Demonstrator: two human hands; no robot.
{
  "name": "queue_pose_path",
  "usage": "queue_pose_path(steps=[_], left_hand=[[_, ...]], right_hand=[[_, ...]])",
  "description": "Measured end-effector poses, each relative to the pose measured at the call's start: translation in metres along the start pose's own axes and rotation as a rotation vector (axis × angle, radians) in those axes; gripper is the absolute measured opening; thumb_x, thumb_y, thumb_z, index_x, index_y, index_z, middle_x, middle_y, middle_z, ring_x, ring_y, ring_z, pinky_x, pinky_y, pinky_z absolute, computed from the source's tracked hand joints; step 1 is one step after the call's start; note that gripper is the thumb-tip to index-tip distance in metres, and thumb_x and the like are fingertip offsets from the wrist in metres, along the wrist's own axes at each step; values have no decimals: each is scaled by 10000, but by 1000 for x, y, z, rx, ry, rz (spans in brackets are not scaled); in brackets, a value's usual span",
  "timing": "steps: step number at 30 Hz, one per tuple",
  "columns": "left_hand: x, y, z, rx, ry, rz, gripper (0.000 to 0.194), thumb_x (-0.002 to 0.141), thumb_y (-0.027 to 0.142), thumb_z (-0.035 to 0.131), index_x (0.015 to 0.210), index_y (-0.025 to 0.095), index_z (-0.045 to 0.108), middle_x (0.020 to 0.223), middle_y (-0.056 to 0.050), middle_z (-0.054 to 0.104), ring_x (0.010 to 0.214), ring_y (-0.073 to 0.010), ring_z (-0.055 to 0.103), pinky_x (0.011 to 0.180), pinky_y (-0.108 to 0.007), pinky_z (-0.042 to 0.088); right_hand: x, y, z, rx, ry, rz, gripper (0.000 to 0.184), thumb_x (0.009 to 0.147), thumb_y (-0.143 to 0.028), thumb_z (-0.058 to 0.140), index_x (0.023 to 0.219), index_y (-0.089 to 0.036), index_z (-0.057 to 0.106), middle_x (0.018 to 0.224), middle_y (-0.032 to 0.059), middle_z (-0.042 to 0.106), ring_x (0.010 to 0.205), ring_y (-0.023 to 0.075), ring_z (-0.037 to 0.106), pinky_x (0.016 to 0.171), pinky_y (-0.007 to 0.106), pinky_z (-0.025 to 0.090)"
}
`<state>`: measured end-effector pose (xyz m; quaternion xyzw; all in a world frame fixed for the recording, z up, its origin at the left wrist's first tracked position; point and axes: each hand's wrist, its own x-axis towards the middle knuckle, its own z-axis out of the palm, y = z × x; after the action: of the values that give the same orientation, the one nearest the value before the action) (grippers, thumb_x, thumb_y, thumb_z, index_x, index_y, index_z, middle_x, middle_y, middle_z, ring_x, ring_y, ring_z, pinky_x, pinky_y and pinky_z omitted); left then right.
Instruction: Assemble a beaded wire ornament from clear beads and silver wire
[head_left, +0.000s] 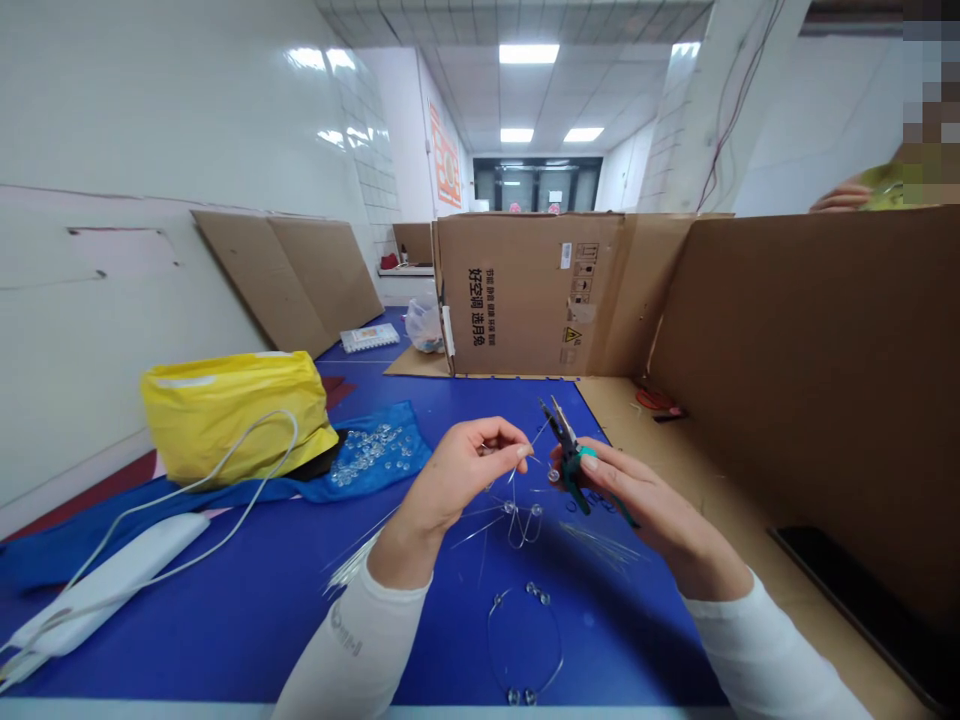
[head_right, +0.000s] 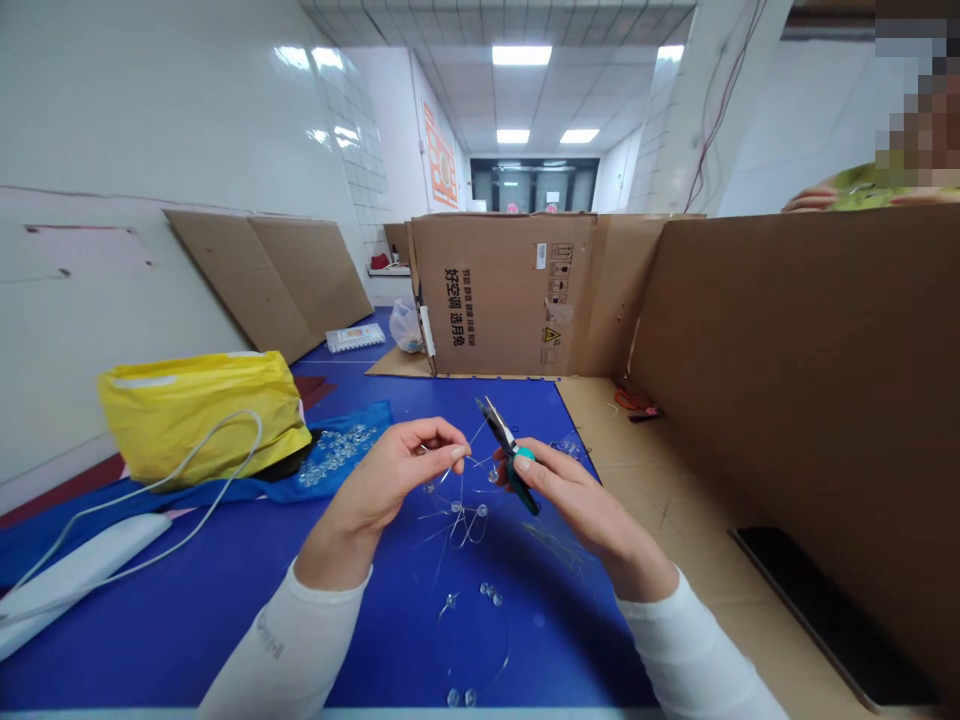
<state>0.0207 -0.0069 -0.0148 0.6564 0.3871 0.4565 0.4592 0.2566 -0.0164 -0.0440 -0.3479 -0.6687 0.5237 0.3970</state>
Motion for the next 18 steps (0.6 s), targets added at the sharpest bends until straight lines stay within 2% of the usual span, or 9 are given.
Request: queue_pose_path(steps=[8, 18], left_hand=[[-1, 2, 0, 8, -43, -11, 181, 809, 342, 741, 802, 168, 696, 673, 3, 663, 611, -118, 540, 619, -268, 396], [-2, 3, 1, 35, -49, -33, 186, 810, 349, 732, 778, 171, 691, 667, 3, 666, 602, -116, 526, 615, -270, 386]], right_hand=[[2, 9, -2, -4, -13, -9, 381, 1004, -574, 573, 996, -221, 714, 1034, 67, 694, 1007, 226, 619, 939, 359, 472], [1, 4, -1, -103, -18, -34, 409, 1031, -586, 511, 912, -218, 646, 939, 41, 622, 883, 197, 543, 823, 323, 432]])
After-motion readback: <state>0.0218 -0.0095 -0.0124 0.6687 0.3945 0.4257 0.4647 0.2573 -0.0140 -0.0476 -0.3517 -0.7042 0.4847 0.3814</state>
